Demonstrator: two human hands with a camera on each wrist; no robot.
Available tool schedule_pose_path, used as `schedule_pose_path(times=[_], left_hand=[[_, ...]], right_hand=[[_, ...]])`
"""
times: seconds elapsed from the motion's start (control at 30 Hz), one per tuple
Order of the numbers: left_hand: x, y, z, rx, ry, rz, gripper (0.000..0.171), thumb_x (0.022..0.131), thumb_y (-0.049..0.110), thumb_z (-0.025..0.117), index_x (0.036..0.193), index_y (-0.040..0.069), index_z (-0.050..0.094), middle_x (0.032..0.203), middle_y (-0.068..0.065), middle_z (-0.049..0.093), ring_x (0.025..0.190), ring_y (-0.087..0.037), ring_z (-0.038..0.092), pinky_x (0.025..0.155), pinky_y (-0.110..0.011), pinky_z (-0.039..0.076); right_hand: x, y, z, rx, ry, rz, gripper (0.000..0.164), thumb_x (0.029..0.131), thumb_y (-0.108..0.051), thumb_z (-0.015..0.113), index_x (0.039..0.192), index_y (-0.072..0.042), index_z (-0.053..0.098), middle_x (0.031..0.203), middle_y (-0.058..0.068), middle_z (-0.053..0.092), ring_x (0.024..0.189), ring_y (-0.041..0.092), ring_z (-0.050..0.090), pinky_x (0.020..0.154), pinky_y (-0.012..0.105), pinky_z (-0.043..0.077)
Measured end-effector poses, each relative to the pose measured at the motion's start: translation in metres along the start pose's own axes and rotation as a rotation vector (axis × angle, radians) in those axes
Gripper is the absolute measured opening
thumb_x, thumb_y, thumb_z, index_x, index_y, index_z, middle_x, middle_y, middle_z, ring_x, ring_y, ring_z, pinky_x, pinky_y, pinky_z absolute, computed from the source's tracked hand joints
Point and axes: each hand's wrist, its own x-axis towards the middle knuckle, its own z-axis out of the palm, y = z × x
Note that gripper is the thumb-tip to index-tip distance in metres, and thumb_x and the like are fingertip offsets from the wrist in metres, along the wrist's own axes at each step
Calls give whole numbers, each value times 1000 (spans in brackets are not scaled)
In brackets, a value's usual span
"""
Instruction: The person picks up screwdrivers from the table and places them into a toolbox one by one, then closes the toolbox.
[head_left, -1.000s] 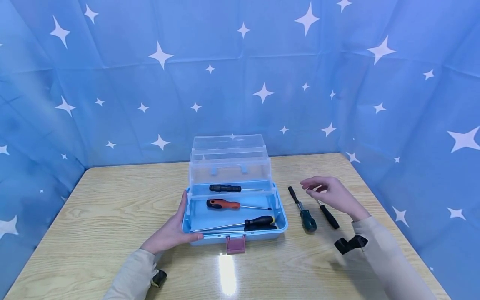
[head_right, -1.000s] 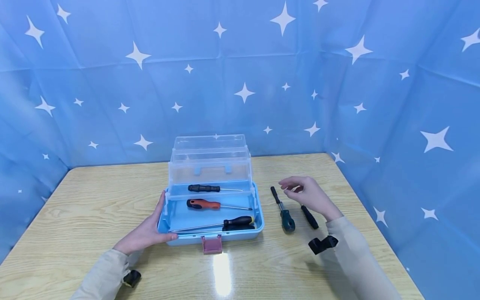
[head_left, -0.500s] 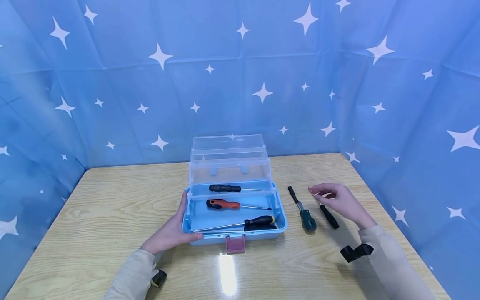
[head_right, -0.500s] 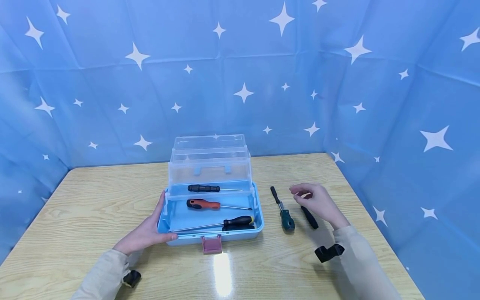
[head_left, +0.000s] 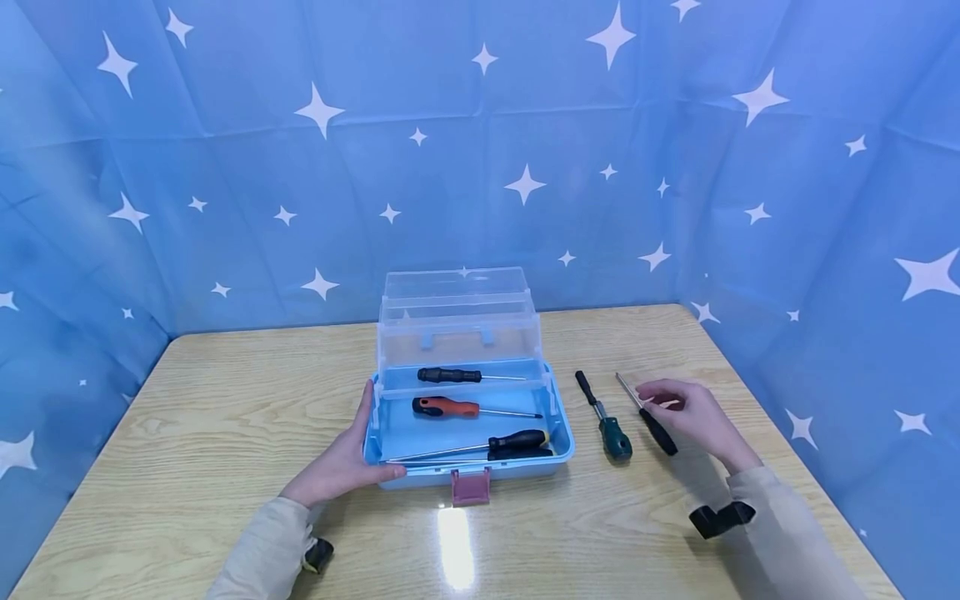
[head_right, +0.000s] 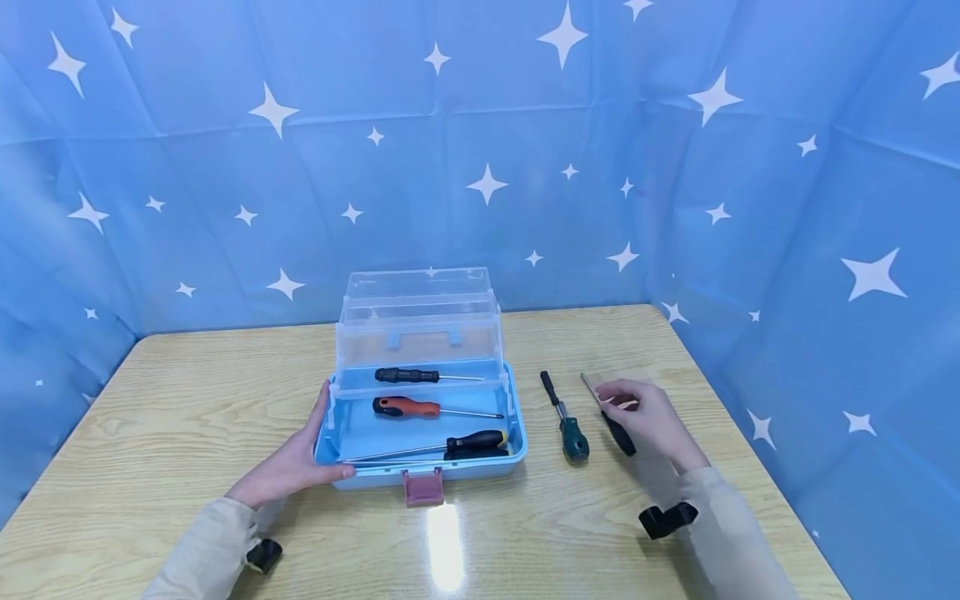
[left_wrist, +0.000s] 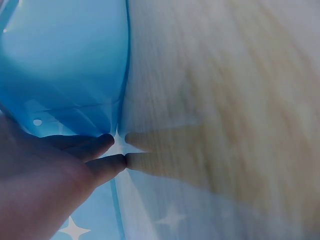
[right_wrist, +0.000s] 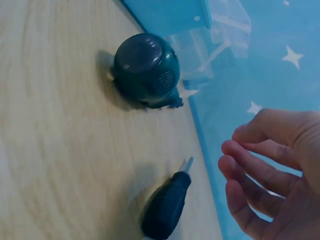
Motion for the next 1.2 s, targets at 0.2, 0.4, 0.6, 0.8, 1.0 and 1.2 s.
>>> schedule_pose_path(times=[0.2,0.4,0.6,0.8,1.0,1.2], left_hand=[[0,0,0,-13,3,8,125,79,20,82,151,32,-20,161,-14,-2,141,-44,14,108,-61,20],[0,0,1,-11,3,9,125,79,20,82,152,29,-19,160,-15,-2,141,-44,14,107,-61,20],[0,0,0,-11,-2,-1,125,79,21,81,151,33,-20,160,-16,-1,140,-45,16,108,-60,20],[-1,0,0,-9,-3,-9,126,77,25,83,151,33,-20,160,-15,-2,141,-44,14,108,-61,19],[0,2,0,-30,-7,2,126,77,24,83,151,33,-19,161,-14,-2,141,-44,14,107,-60,19],[1,1,0,-20,-3,3,126,77,24,83,150,36,-19,161,-15,0,140,-44,17,107,-60,21]], right_hand=[[-8,6,1,-11,13,53,25,93,-6,63,116,4,66,108,17,67,89,15,64,74,23,53],[-15,14,4,-30,19,102,28,93,-6,63,119,5,64,111,19,66,93,27,63,74,23,52],[-21,18,9,-14,22,120,35,92,-5,64,125,8,58,112,22,64,94,30,63,74,23,52],[-27,23,17,-4,54,125,36,91,-5,67,123,8,59,109,21,64,92,21,62,75,22,51],[-29,20,22,-37,81,139,37,89,-4,68,122,8,59,103,18,64,89,26,62,70,24,51],[-30,18,24,-92,92,155,37,87,-3,70,120,9,60,96,14,64,86,29,61,68,29,50]])
